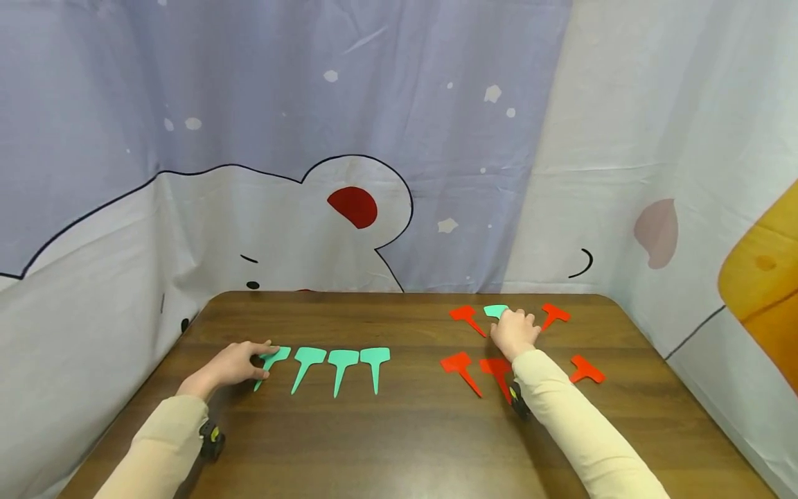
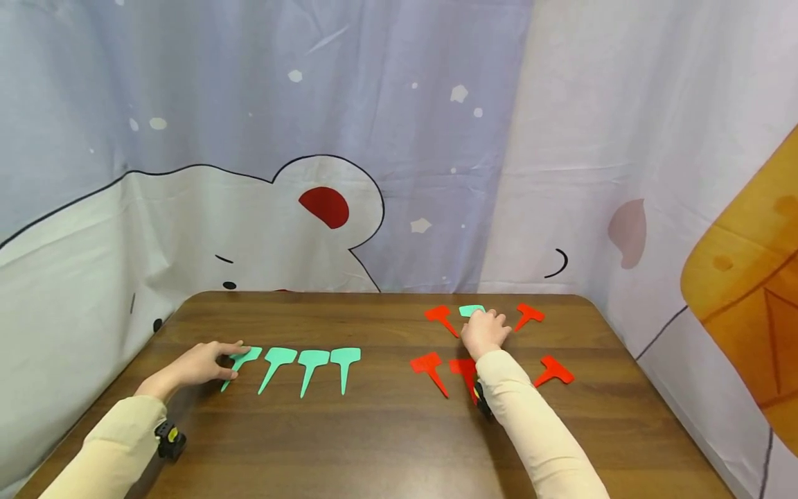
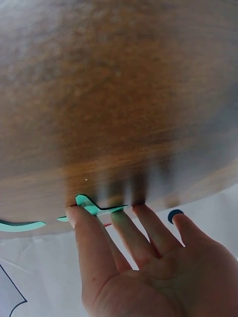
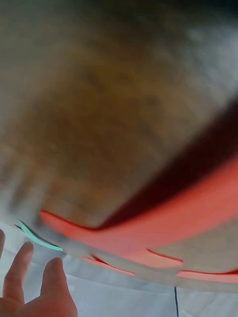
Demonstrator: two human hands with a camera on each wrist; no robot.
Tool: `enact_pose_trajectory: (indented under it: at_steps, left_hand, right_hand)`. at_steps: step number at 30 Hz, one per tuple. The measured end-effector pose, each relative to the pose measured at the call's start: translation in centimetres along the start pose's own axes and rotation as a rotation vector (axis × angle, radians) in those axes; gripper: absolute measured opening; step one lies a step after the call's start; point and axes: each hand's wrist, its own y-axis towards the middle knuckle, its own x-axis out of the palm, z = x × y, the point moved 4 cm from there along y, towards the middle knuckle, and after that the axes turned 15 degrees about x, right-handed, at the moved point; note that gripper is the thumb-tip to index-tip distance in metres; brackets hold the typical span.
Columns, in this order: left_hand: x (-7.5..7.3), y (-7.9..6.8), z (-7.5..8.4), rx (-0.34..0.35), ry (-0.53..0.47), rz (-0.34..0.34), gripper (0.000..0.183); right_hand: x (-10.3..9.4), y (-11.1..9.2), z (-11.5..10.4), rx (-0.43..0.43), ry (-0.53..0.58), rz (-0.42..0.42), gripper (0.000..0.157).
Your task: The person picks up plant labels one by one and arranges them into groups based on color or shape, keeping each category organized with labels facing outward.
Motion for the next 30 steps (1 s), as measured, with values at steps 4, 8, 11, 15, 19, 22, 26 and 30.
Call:
enact_pose_trajectory:
  at_steps: [4, 8, 11, 15, 19, 22, 26, 30]
  left_hand:
    - [0.1, 0.0, -0.1, -0.003, 0.010, 0.004, 0.056]
    - [0.1, 0.0, -0.2, -0.009, 0.013, 0.004, 0.057]
    - [0.2, 0.0, -0.2, -0.010, 0.009, 0.002, 0.057]
    - [0.1, 0.0, -0.2, -0.011, 0.014, 0.000, 0.056]
    - [0.0, 0.1, -0.1, -0.008, 0.008, -0.002, 0.056]
    - [-0.1, 0.1, 0.0, -0.006, 0.008, -0.003, 0.057]
    - [-0.1, 0.1, 0.1, -0.010, 0.006, -0.007, 0.057]
    - [-0.1, 0.1, 0.1, -0.019, -0.002, -0.009, 0.056]
  right_hand:
    - [0.0, 0.2, 0.4, 0.013, 0.008, 0.019, 0.041]
    - [0.0, 0.5, 0.5, 0.028, -0.003, 0.022, 0.041]
    - [0.0, 0.8, 0.6, 0.045, -0.015, 0.009, 0.042]
    - [0.2, 1.2, 0.6, 0.059, -0.028, -0.012, 0.043]
    - [0.3, 1.6, 0.7, 0.079, -0.029, -0.012, 0.042]
    - [0.4, 1.8, 0.7, 0.095, -0.024, -0.017, 0.043]
    - [0.5, 2.0, 0.7, 0.129, -0.024, -0.040, 0.047]
    - [0.8, 2.4, 0.7, 0.168, -0.014, -0.055, 0.046]
